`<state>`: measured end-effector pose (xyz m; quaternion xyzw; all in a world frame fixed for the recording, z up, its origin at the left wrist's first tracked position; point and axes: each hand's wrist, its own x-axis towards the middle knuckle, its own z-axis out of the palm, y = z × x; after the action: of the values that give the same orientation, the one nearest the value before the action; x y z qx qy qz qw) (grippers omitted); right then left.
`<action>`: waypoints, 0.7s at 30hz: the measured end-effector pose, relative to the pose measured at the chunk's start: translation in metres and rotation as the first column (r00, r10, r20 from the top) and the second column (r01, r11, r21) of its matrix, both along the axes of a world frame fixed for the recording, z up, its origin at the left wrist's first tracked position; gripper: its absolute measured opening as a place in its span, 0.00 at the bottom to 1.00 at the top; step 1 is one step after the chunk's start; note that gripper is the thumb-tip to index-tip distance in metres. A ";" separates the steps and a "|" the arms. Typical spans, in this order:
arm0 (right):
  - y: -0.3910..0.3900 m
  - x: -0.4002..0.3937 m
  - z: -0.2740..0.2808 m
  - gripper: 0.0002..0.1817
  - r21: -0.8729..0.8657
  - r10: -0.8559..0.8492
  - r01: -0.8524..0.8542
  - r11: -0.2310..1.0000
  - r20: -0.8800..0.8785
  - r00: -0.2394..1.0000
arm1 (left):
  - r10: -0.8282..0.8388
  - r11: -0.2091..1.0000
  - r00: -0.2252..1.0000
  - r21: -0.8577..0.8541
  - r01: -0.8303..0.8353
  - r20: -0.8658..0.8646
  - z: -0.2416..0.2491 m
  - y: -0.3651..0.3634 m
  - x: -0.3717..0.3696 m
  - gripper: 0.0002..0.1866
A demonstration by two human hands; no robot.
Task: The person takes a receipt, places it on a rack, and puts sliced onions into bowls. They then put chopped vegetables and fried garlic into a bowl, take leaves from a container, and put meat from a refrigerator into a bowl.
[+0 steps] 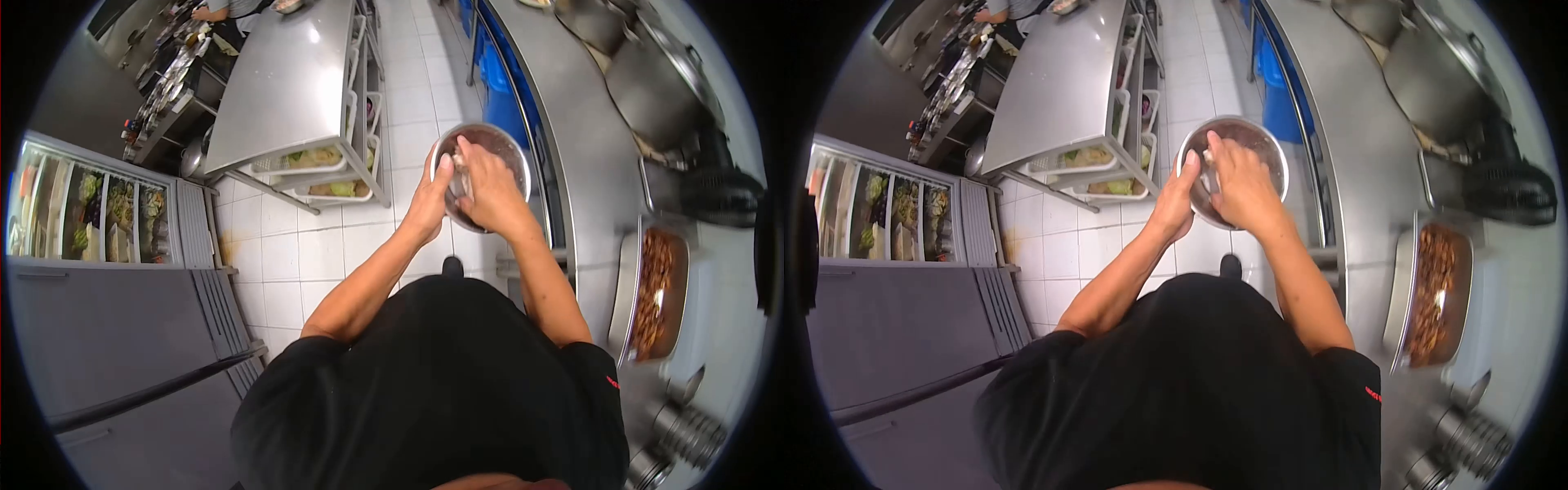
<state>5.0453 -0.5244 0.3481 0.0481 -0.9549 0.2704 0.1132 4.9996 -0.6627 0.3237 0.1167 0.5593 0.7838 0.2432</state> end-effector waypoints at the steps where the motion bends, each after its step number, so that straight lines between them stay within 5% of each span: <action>1: 0.008 -0.020 -0.001 0.50 0.055 0.052 -0.050 0.997 -0.035 0.998 | -0.002 0.997 0.997 0.079 -0.004 0.073 0.000 0.007 -0.021 0.37; 4: 0.023 -0.084 0.003 0.49 0.070 0.008 -0.006 0.998 -0.040 0.999 | 0.016 0.975 0.954 0.208 -0.081 0.298 0.003 0.010 -0.062 0.37; 8: 0.022 -0.162 0.031 0.42 0.116 0.064 -0.094 0.989 0.241 0.968 | 0.271 0.956 0.958 0.095 -0.279 0.091 -0.003 0.017 -0.123 0.38; 9: 0.029 -0.188 0.024 0.42 0.050 0.133 -0.144 0.988 0.172 0.976 | 0.326 0.942 0.944 0.068 -0.330 0.058 -0.002 0.020 -0.140 0.39; 12: 0.054 -0.260 0.004 0.37 -0.166 0.245 -0.252 0.953 -0.062 0.968 | 0.222 0.969 0.969 0.088 -0.232 0.111 -0.011 0.017 -0.199 0.39; 14: 0.060 -0.300 0.026 0.33 -0.239 0.160 -0.134 0.962 0.092 0.983 | 0.129 0.982 0.965 0.105 -0.156 0.228 -0.005 0.013 -0.246 0.38; 21: 0.076 -0.410 0.078 0.24 -0.290 0.091 -0.024 0.957 0.219 0.972 | 0.013 0.978 0.949 0.193 -0.078 0.315 0.025 0.026 -0.358 0.38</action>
<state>4.6349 -0.4481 0.4263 0.0275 -0.9107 0.4122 -0.0002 4.6412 -0.6372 0.3482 0.0026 0.4335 0.8507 0.2972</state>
